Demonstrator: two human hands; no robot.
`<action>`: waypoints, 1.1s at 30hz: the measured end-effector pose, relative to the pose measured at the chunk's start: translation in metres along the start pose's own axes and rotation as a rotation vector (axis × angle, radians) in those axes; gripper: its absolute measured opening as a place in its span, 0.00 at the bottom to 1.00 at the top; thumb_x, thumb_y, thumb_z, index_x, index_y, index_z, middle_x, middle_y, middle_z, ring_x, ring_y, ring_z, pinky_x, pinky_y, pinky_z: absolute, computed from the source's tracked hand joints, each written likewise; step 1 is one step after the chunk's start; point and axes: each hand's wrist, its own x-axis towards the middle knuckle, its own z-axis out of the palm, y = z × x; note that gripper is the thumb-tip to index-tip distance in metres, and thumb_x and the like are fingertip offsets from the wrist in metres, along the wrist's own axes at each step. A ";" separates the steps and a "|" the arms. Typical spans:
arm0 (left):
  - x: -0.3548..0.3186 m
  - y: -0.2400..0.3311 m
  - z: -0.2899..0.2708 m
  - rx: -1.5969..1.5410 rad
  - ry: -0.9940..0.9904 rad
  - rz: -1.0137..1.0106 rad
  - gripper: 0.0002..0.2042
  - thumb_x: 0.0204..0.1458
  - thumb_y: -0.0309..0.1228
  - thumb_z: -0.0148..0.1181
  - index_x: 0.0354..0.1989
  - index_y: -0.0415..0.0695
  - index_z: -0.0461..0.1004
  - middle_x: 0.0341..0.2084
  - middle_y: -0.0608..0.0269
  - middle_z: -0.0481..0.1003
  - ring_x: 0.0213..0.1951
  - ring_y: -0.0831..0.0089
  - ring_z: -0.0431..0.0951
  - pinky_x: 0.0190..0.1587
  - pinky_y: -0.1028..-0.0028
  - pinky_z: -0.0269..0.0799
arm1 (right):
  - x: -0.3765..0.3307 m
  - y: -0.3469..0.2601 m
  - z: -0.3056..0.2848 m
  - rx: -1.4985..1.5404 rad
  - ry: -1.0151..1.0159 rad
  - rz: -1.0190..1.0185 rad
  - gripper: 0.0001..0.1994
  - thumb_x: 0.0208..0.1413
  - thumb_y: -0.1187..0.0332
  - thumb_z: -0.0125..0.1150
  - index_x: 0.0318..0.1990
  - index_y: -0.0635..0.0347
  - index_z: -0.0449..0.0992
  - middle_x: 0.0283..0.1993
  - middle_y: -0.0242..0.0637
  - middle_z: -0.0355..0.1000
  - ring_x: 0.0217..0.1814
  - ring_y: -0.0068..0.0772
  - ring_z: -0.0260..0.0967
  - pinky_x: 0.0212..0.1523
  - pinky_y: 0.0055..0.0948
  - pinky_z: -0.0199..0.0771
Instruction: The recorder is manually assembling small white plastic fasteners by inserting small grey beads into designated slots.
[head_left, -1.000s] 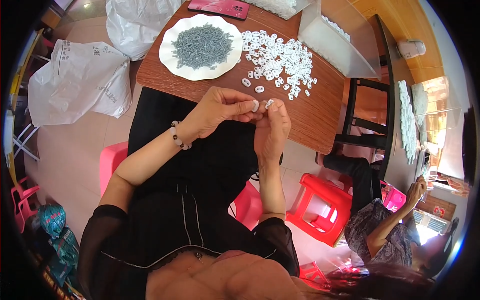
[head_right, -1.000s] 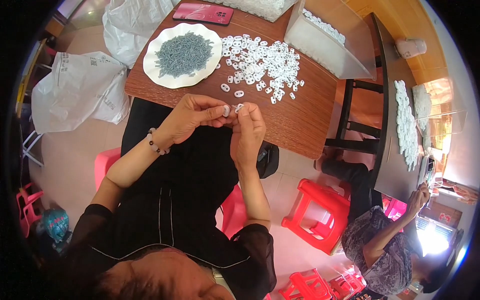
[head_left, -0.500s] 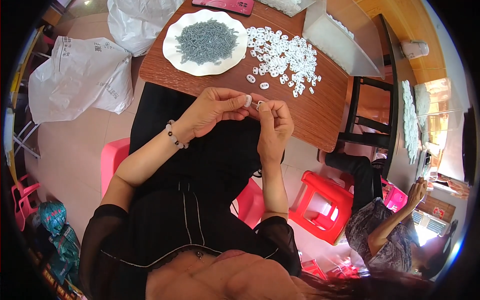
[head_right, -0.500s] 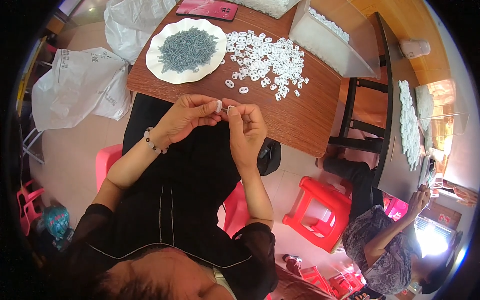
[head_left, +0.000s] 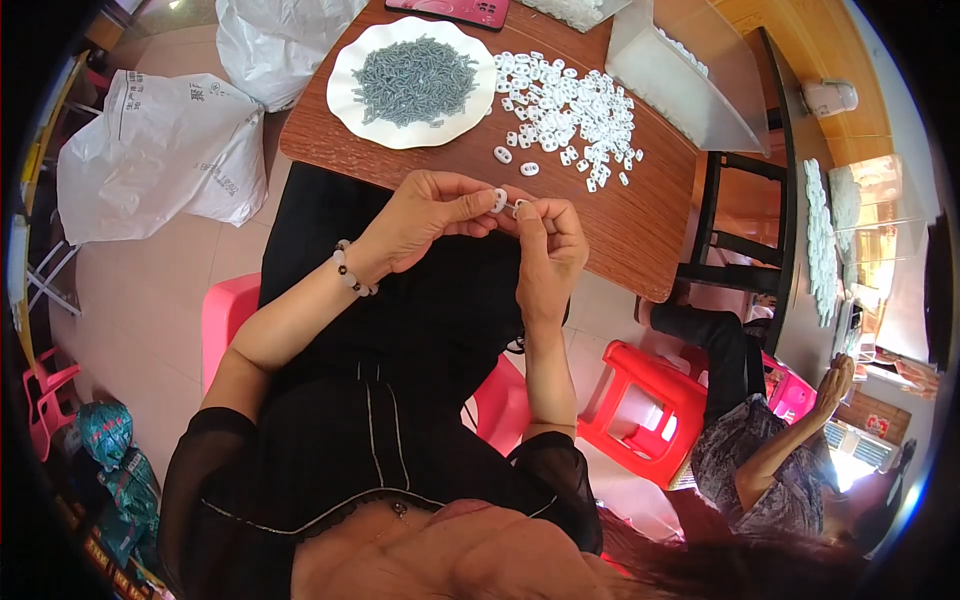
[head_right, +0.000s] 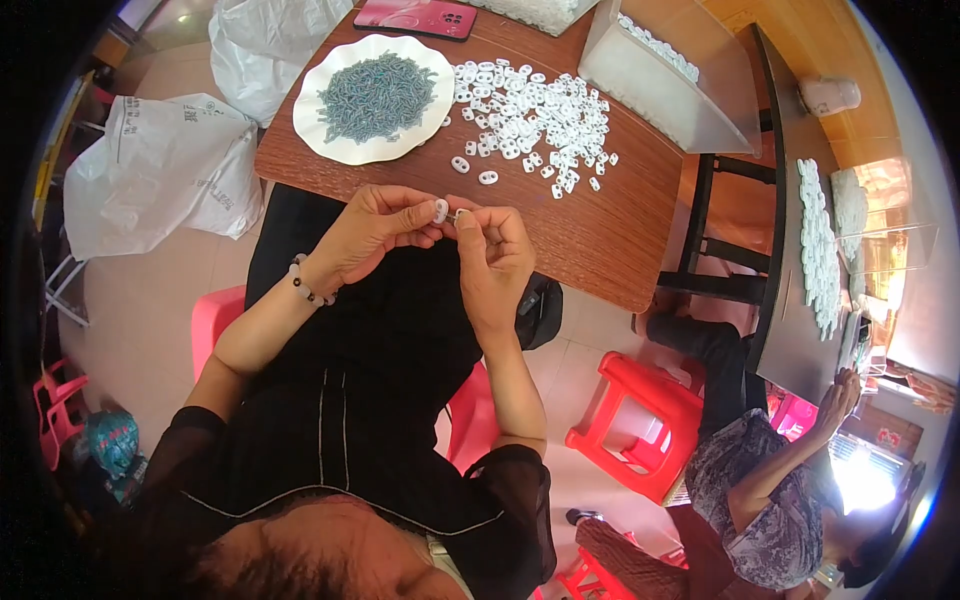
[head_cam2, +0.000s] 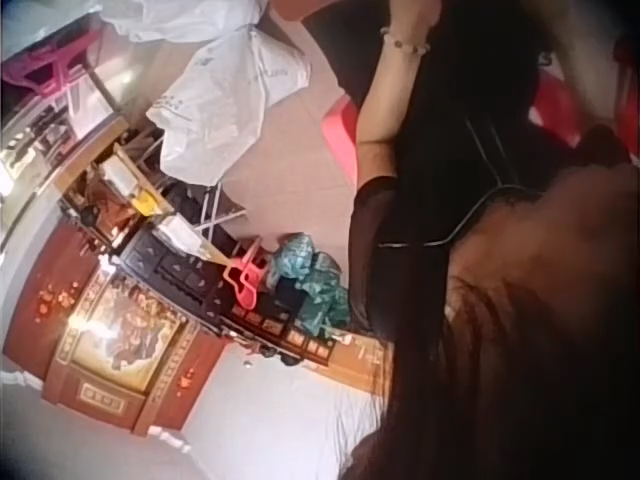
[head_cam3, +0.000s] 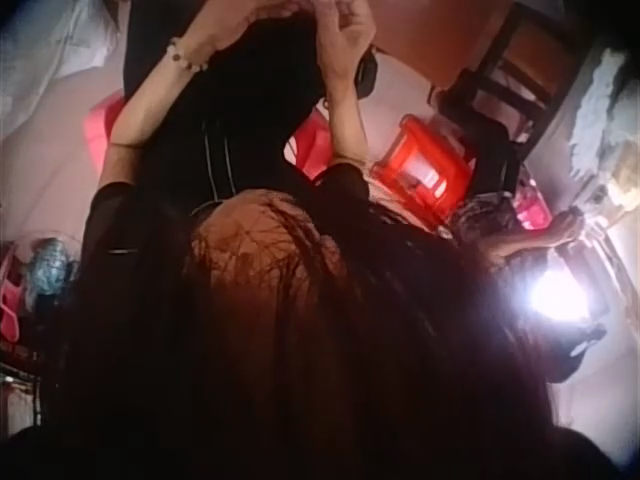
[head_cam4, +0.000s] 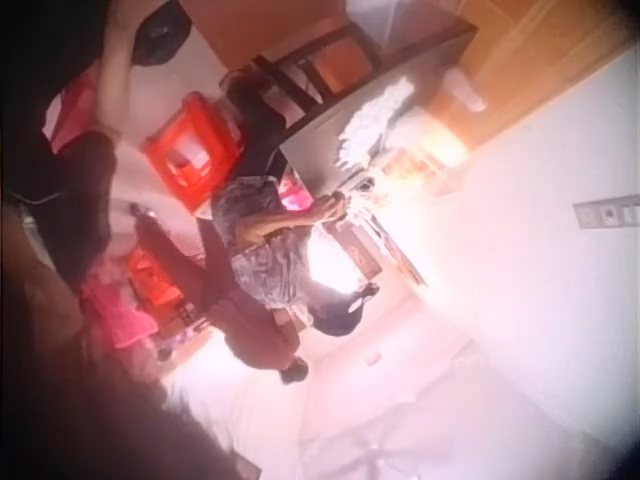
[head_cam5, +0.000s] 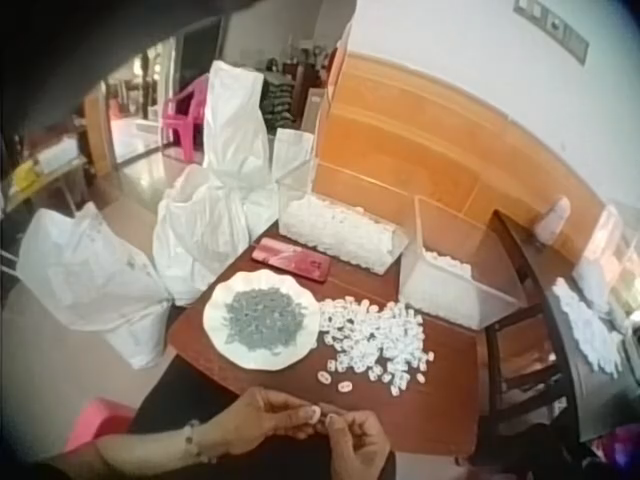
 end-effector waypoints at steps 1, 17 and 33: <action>0.000 0.000 0.000 0.021 0.003 0.016 0.12 0.55 0.33 0.61 0.43 0.37 0.77 0.32 0.60 0.79 0.31 0.79 0.78 0.38 0.80 0.76 | 0.000 0.000 0.000 -0.011 0.005 -0.009 0.03 0.61 0.77 0.52 0.36 0.68 0.67 0.44 0.46 0.74 0.40 0.23 0.73 0.44 0.23 0.76; -0.006 0.016 0.003 0.246 -0.099 0.075 0.11 0.55 0.32 0.62 0.39 0.36 0.79 0.28 0.61 0.79 0.28 0.78 0.78 0.33 0.80 0.76 | 0.003 -0.006 -0.013 0.061 -0.223 0.122 0.14 0.55 0.75 0.63 0.48 0.68 0.70 0.53 0.44 0.71 0.49 0.27 0.70 0.52 0.25 0.70; -0.012 0.019 -0.002 0.190 -0.245 -0.007 0.12 0.53 0.34 0.64 0.34 0.35 0.80 0.25 0.62 0.78 0.26 0.80 0.77 0.29 0.82 0.74 | 0.002 0.005 -0.020 0.052 -0.460 0.030 0.22 0.54 0.61 0.64 0.52 0.67 0.74 0.59 0.53 0.66 0.58 0.39 0.65 0.58 0.35 0.64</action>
